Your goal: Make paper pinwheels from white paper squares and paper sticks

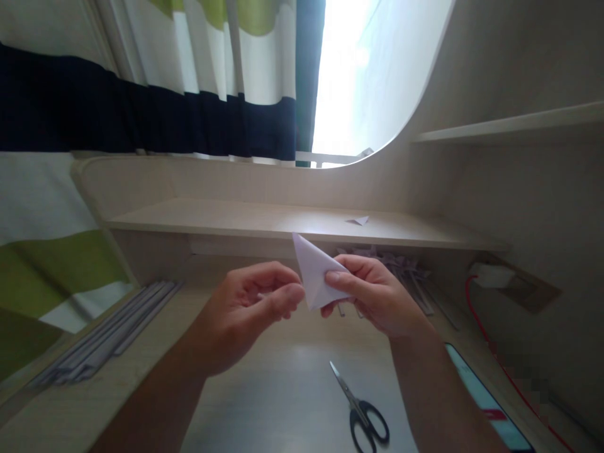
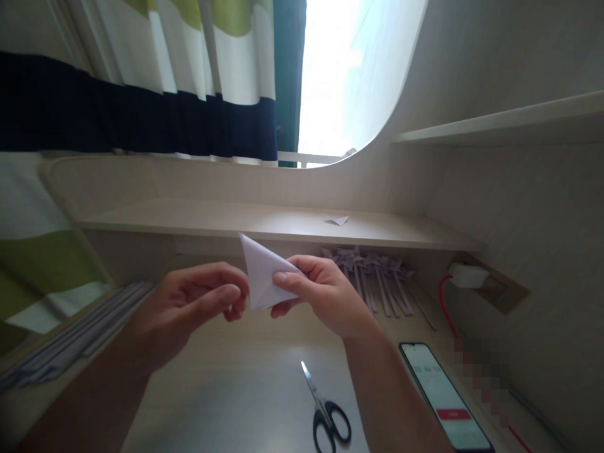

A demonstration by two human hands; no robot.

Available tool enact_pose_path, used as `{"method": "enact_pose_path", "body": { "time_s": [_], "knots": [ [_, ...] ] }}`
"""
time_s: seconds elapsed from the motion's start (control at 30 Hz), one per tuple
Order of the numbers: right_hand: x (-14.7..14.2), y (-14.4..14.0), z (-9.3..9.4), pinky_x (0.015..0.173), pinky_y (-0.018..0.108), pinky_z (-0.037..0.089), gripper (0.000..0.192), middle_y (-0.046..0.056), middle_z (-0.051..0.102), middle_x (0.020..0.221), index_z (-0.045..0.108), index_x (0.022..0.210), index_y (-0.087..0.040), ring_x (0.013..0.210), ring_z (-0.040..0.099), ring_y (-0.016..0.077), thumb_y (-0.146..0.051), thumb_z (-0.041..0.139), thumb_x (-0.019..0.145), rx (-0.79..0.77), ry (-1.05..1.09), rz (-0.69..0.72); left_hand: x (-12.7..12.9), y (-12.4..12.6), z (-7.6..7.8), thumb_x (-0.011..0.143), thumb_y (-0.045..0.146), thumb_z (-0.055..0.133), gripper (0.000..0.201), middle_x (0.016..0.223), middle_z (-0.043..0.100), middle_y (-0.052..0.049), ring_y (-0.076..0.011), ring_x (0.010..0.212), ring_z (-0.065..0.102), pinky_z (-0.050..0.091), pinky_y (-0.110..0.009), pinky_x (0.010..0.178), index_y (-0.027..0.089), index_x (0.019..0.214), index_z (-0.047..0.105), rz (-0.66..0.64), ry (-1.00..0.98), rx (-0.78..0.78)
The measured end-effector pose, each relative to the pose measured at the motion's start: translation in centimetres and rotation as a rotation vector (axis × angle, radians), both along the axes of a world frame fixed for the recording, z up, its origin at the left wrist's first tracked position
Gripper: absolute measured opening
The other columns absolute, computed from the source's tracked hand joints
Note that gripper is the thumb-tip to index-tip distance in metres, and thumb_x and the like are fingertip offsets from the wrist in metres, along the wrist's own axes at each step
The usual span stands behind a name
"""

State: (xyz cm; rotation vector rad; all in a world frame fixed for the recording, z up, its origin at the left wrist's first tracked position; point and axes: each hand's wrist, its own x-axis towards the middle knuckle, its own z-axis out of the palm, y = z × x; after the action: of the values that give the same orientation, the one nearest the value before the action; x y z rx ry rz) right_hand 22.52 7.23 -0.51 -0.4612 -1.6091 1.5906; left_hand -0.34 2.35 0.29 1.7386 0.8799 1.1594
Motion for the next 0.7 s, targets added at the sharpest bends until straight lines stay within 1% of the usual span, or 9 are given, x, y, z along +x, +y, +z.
{"method": "enact_pose_path", "body": {
  "time_s": [0.13,0.23,0.3,0.33,0.43,0.5,0.53,0.6,0.7],
  "knots": [
    [0.0,-0.2,0.1,0.069,0.024,0.063,0.023,0.006,0.077,0.091,0.076,0.108,-0.015,0.075,0.075,0.0139,-0.035,0.07,0.098,0.001,0.002,0.022,0.8,-0.5,0.1,0.094,0.04,0.071,0.021,0.076,0.067,0.001,-0.01,0.067,0.054,0.041,-0.02,0.058,0.02,0.088,0.077,-0.018,0.075,-0.024],
    [0.1,-0.3,0.2,0.07,0.025,0.062,0.025,0.007,0.077,0.095,0.074,0.113,-0.016,0.077,0.075,0.015,-0.036,0.066,0.1,0.027,-0.015,0.053,1.0,-0.6,0.0,0.096,0.038,0.069,0.022,0.075,0.067,0.001,-0.0105,0.067,0.054,0.042,-0.021,0.059,0.019,0.087,0.077,0.042,0.085,0.001],
    [0.0,-0.4,0.2,0.071,0.026,0.062,0.026,0.007,0.076,0.097,0.073,0.114,-0.016,0.078,0.075,0.0156,-0.038,0.066,0.1,0.072,-0.038,0.031,1.0,-0.6,0.0,0.094,0.036,0.07,0.02,0.074,0.068,0.001,-0.0108,0.066,0.055,0.042,-0.021,0.058,0.019,0.087,0.076,0.103,0.087,0.029],
    [-0.1,-0.5,0.2,0.071,0.026,0.062,0.027,0.007,0.077,0.096,0.074,0.114,-0.016,0.078,0.075,0.0155,-0.038,0.068,0.099,0.11,-0.058,-0.014,1.0,-0.6,0.0,0.093,0.036,0.071,0.019,0.074,0.068,0.001,-0.011,0.065,0.056,0.042,-0.02,0.057,0.019,0.087,0.076,0.138,0.089,0.048],
    [-0.6,-0.9,0.1,0.073,0.025,0.06,0.025,0.006,0.077,0.093,0.076,0.107,-0.016,0.079,0.073,0.0152,-0.037,0.075,0.094,0.236,-0.105,-0.239,1.0,-0.5,0.0,0.092,0.033,0.072,0.016,0.075,0.069,0.001,-0.0113,0.066,0.059,0.044,-0.019,0.058,0.019,0.086,0.075,0.275,0.089,0.144],
    [-1.0,-1.0,0.0,0.074,0.026,0.059,0.023,0.006,0.078,0.09,0.078,0.101,-0.015,0.079,0.073,0.0154,-0.036,0.078,0.092,0.266,-0.108,-0.317,1.0,-0.5,0.0,0.093,0.031,0.071,0.015,0.075,0.069,0.002,-0.0113,0.068,0.061,0.046,-0.019,0.061,0.019,0.085,0.073,0.374,0.079,0.216],
    [-1.1,-1.1,-0.1,0.074,0.027,0.059,0.023,0.006,0.078,0.09,0.078,0.1,-0.015,0.079,0.073,0.0157,-0.036,0.078,0.092,0.26,-0.102,-0.309,1.0,-0.5,-0.1,0.094,0.031,0.07,0.015,0.076,0.07,0.002,-0.0112,0.069,0.062,0.047,-0.019,0.063,0.02,0.085,0.073,0.412,0.066,0.244],
    [-1.2,-1.1,-0.2,0.074,0.028,0.06,0.024,0.007,0.079,0.09,0.078,0.104,-0.015,0.078,0.073,0.0161,-0.037,0.075,0.094,0.233,-0.087,-0.24,1.0,-0.4,-0.3,0.095,0.031,0.07,0.014,0.076,0.07,0.003,-0.0111,0.07,0.063,0.049,-0.019,0.066,0.02,0.086,0.073,0.44,0.032,0.275],
    [-1.1,-0.8,-0.4,0.069,0.027,0.06,0.025,0.007,0.079,0.089,0.076,0.109,-0.015,0.073,0.074,0.0149,-0.036,0.072,0.097,0.191,-0.048,-0.141,0.9,-0.5,-0.5,0.094,0.031,0.071,0.01,0.079,0.071,0.003,-0.0111,0.074,0.066,0.051,-0.018,0.07,0.022,0.09,0.073,0.417,-0.039,0.285]
  ]
}}
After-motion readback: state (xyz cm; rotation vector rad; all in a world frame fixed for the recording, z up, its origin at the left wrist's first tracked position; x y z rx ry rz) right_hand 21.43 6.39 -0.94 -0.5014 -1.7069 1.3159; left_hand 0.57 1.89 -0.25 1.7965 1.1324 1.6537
